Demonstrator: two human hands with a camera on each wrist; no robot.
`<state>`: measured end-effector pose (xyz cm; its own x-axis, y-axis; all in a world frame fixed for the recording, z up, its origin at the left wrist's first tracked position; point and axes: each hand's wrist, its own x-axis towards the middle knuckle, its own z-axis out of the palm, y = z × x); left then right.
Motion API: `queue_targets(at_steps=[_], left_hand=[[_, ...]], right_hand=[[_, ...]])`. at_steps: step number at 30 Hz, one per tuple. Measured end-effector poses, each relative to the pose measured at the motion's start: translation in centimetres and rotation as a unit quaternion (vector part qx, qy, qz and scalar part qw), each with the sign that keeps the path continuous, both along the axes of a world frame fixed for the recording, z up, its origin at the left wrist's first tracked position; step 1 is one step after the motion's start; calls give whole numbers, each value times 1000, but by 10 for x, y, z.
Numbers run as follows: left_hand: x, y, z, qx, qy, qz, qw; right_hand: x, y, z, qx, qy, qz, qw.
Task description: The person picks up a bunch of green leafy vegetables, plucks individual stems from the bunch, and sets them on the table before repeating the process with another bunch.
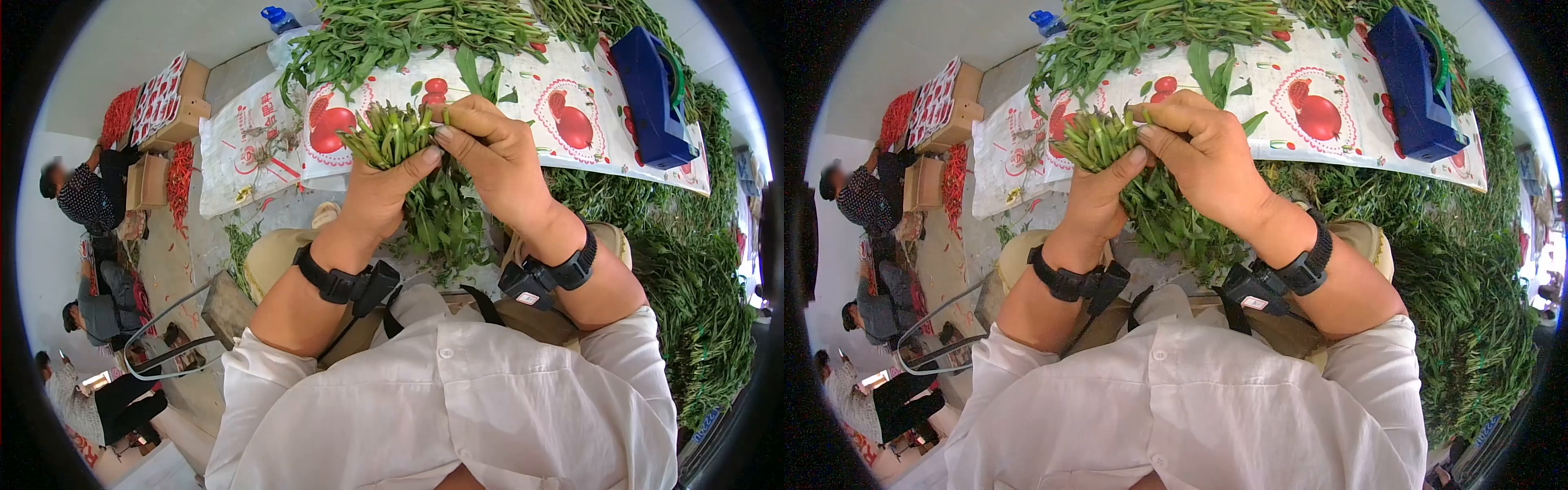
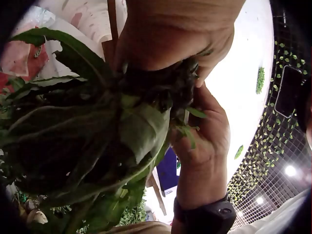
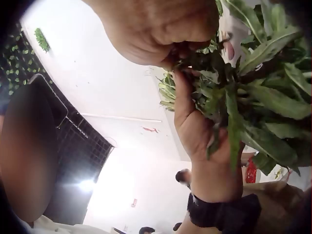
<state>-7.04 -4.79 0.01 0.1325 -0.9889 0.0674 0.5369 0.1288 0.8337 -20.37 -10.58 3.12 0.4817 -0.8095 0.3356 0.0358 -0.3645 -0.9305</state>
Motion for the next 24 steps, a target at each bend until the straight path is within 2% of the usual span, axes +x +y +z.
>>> queue_targets(at_steps=[4,7,15,19,24], left_hand=[[-1,0,-2,8,5,-16,1000],[-1,-1,-2,5,-11,-12,1000],[1,0,2,-4,-86,-14,996],[3,0,2,4,-83,-36,996],[8,2,2,25,-77,-53,995]], right_hand=[[-1,-1,-1,-1,13,-11,1000],[-2,-2,-1,48,11,-3,999],[-5,-4,-2,33,18,-16,999],[-7,-5,0,14,30,-8,999],[-3,-8,-8,-27,-19,9,999]])
